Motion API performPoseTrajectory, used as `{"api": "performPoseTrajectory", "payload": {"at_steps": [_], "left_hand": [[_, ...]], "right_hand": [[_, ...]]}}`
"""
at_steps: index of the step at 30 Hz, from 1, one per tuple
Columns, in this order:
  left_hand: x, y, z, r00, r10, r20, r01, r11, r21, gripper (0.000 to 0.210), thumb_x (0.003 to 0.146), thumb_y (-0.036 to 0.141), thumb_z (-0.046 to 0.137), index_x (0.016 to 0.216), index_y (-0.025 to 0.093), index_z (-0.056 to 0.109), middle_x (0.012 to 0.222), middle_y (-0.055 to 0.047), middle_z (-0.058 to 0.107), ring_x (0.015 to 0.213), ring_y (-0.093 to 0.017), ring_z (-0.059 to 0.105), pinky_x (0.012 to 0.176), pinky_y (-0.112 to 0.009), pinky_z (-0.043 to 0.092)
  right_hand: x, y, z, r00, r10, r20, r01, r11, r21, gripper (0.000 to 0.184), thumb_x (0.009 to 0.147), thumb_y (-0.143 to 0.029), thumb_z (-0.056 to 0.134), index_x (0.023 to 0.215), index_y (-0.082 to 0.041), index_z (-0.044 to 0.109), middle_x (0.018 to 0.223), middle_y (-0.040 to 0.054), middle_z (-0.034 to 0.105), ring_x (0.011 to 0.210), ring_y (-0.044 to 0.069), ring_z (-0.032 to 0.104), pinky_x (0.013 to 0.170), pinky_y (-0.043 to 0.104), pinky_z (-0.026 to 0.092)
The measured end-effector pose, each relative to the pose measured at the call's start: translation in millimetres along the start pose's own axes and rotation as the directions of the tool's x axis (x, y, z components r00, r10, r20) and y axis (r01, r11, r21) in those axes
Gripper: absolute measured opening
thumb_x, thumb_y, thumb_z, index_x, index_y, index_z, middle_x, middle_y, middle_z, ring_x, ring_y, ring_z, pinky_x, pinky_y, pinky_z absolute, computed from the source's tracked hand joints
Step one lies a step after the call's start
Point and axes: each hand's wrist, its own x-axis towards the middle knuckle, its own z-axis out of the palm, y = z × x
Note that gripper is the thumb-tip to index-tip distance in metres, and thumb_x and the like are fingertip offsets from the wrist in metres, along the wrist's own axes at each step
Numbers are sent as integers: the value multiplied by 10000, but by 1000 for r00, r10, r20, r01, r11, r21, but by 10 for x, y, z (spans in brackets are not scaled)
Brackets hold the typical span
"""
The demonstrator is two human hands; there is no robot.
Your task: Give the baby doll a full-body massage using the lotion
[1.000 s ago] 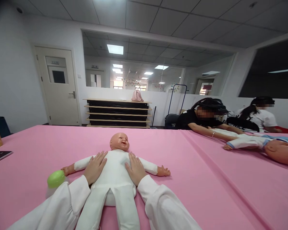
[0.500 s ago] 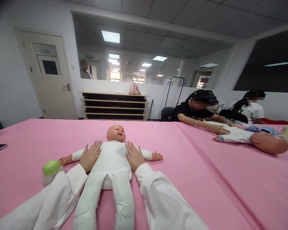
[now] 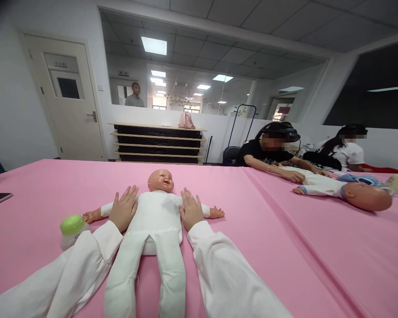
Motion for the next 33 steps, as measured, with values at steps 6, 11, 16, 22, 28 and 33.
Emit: {"api": "performPoseTrajectory", "payload": {"at_steps": [6, 11, 16, 22, 28, 33], "left_hand": [[-23, -20, 28, 984, 75, 163, -64, 995, -71, 472, 911, 228, 213, 1344, 173, 393, 1376, -57, 428, 1290, -195, 357, 1086, -472, 187], [-49, 0, 56, 973, -228, 46, 221, 969, 111, 496, 871, 302, 331, 1289, 72, 466, 1383, -139, 402, 1330, -303, 250, 1072, -564, 109], [6, 21, 65, 998, -54, -15, 54, 998, 17, 525, 883, 203, 261, 1396, 95, 284, 1458, -117, 257, 1351, -232, 225, 1075, -512, 177], [41, -31, 109, 968, 213, 133, -191, 968, -160, 477, 928, 259, 206, 1387, 185, 310, 1426, -48, 348, 1310, -177, 322, 1070, -444, 243], [-9, -56, 81, 990, -92, 108, 90, 996, 22, 443, 905, 295, 282, 1226, 117, 531, 1265, -103, 545, 1274, -255, 372, 1076, -516, 155], [-5, -42, 45, 974, -224, -30, 225, 970, 92, 494, 876, 305, 334, 1281, 60, 474, 1370, -162, 412, 1328, -316, 251, 1063, -573, 97]], "right_hand": [[-18, -57, -11, 970, -99, 224, 74, 990, 117, 492, 917, -300, 254, 1391, -175, 296, 1441, 56, 321, 1317, 185, 313, 1067, 441, 247], [-31, -21, 23, 965, 236, 115, -225, 969, -102, 475, 913, -364, 309, 1297, -126, 455, 1374, 104, 426, 1289, 271, 344, 1072, 506, 167], [16, -36, 32, 995, 102, -21, -103, 993, -57, 524, 908, -310, 275, 1392, -109, 284, 1475, 120, 215, 1354, 227, 225, 1089, 480, 150], [57, -67, 39, 966, -167, 199, 137, 978, 158, 508, 927, -321, 197, 1409, -171, 247, 1459, 55, 277, 1338, 154, 271, 1081, 415, 233], [6, 14, 49, 977, 119, 176, -115, 993, -29, 468, 923, -360, 278, 1311, -157, 442, 1357, 79, 454, 1271, 236, 381, 1065, 449, 226], [-1, 71, 53, 943, 328, -60, -333, 923, -191, 491, 903, -359, 327, 1302, -100, 447, 1383, 151, 401, 1301, 296, 316, 1068, 524, 133]]}}
